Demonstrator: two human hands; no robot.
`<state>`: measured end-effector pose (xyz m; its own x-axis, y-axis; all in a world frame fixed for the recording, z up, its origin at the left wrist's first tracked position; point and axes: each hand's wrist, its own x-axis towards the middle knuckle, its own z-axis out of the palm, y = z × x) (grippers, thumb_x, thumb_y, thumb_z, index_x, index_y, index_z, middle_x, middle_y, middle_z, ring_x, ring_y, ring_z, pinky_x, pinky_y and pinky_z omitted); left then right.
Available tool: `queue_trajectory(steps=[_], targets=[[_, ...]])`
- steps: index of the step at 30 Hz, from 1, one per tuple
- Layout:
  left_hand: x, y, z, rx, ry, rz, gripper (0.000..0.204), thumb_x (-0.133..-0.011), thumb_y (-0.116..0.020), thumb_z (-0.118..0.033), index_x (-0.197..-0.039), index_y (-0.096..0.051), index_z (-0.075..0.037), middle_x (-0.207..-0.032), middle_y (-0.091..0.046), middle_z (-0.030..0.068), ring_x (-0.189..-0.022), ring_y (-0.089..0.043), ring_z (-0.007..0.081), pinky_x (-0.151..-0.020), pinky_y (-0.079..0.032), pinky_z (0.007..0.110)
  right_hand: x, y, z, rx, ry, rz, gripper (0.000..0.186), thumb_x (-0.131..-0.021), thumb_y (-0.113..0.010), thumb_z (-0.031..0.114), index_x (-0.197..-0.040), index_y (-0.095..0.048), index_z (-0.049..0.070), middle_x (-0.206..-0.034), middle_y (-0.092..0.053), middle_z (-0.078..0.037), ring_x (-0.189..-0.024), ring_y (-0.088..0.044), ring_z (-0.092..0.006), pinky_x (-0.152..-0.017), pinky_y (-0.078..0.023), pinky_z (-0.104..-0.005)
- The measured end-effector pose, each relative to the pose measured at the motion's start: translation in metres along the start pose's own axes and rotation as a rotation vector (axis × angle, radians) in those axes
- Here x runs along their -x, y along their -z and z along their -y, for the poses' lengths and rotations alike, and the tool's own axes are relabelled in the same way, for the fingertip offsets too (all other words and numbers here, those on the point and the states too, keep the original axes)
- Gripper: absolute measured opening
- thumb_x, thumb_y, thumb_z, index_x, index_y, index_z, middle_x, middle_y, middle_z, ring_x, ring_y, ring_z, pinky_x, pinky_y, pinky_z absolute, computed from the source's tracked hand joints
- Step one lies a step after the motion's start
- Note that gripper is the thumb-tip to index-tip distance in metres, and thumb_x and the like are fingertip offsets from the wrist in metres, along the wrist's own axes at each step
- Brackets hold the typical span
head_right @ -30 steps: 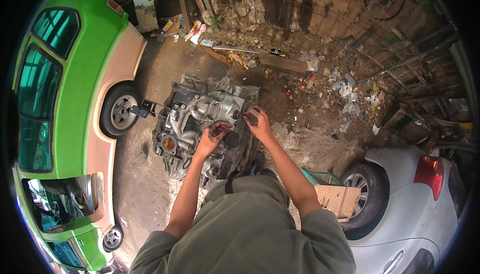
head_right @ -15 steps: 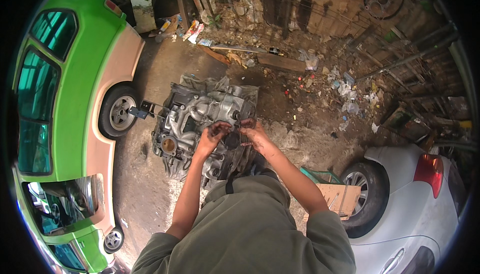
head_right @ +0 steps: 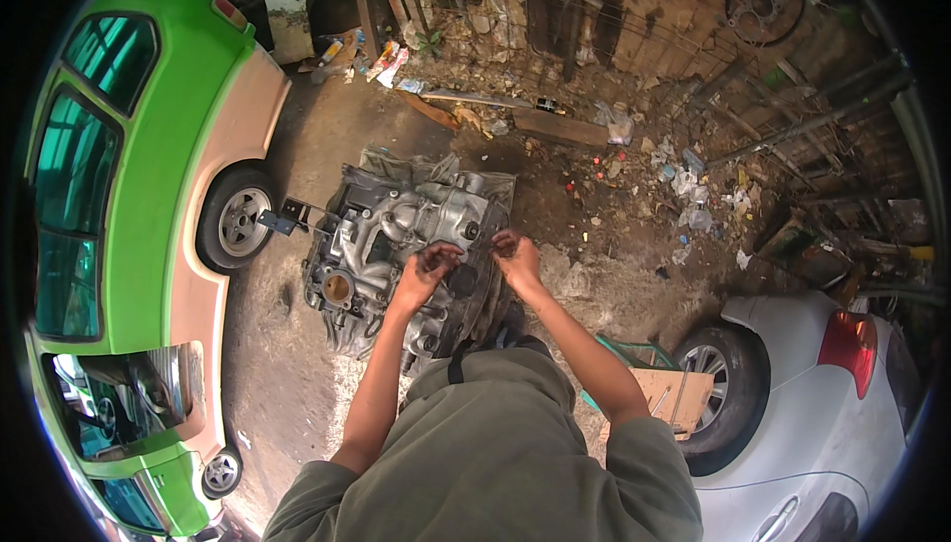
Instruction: The person uses a wrench to tighten bolts on a car engine block resting on a cloth on the ground. The person repeatedly turns the wrench on different bolt locations while stabilizing the engine with the other hand.
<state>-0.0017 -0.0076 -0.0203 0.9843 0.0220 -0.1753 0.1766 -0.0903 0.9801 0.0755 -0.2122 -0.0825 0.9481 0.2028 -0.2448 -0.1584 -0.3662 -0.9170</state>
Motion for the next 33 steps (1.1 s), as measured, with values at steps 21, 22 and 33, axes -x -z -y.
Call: queue_trajectory(steps=[21, 22, 33], targets=[[0.000, 0.001, -0.004, -0.040, 0.025, 0.022, 0.020, -0.097, -0.060, -0.003, -0.115, -0.070, -0.001, -0.099, -0.072, 0.0050, -0.096, -0.066, 0.0128, -0.089, -0.051, 0.029, -0.023, 0.018, 0.013, 0.147, 0.478, 0.012, 0.019, -0.084, -0.077, -0.002, -0.101, -0.072, 0.005, -0.104, -0.067, -0.011, -0.102, -0.066, -0.0310, -0.086, -0.053, -0.0428], [0.000, 0.001, -0.004, -0.043, 0.023, 0.022, 0.020, -0.097, -0.060, -0.004, -0.115, -0.070, -0.001, -0.099, -0.072, 0.0050, -0.096, -0.066, 0.0127, -0.088, -0.051, 0.029, -0.026, 0.018, 0.011, 0.152, 0.508, 0.017, 0.019, -0.084, -0.077, -0.002, -0.101, -0.072, 0.004, -0.104, -0.066, -0.011, -0.102, -0.066, -0.0309, -0.086, -0.053, -0.0429], [-0.002, 0.001, 0.000, -0.033, 0.039, 0.022, 0.022, -0.095, -0.060, -0.001, -0.115, -0.070, -0.001, -0.095, -0.071, 0.0047, -0.091, -0.065, 0.0115, -0.085, -0.050, 0.028, -0.017, 0.014, 0.018, 0.151, 0.443, 0.017, 0.016, -0.086, -0.073, -0.005, -0.100, -0.070, 0.001, -0.105, -0.065, -0.011, -0.097, -0.067, -0.0297, -0.082, -0.055, -0.0428]])
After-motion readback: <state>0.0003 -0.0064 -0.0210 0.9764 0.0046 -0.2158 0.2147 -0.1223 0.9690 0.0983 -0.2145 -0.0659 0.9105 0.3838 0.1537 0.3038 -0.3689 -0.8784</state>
